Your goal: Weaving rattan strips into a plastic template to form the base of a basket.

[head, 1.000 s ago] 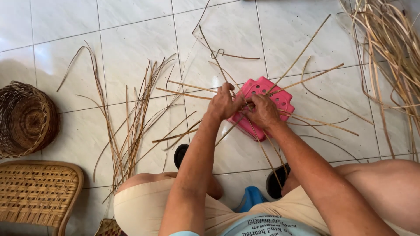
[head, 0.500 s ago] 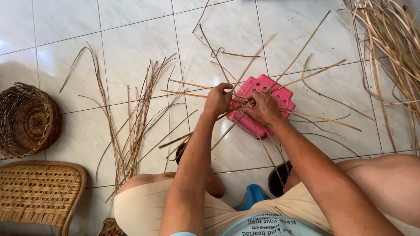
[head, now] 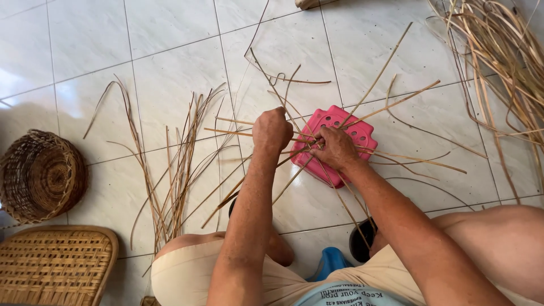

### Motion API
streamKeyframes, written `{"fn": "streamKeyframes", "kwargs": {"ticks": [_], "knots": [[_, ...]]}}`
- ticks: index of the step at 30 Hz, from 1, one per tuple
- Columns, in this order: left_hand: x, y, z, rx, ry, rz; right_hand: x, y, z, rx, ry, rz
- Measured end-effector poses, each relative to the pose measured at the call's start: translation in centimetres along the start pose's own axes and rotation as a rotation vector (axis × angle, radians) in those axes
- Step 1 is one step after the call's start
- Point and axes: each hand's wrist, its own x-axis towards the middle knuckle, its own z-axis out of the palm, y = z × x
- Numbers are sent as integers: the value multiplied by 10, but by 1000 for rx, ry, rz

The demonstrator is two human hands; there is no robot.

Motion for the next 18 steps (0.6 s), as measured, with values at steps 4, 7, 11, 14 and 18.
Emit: {"fn": "streamKeyframes", "kwargs": {"ticks": [4, 7, 11, 14, 18], "knots": [[7, -18, 11, 85, -5, -14, 3, 3, 4, 10, -5, 0], [3, -27, 3, 87, -68, -68, 3, 5, 6, 9, -13, 0], [7, -41, 6, 1, -155, -145, 3, 7, 9, 3, -25, -1], [0, -10, -11, -201, -151, -25, 5, 4, 7, -14, -29, 2], [-1, 16, -43, -167, -74, 93, 1, 2, 4, 15, -25, -20]]}}
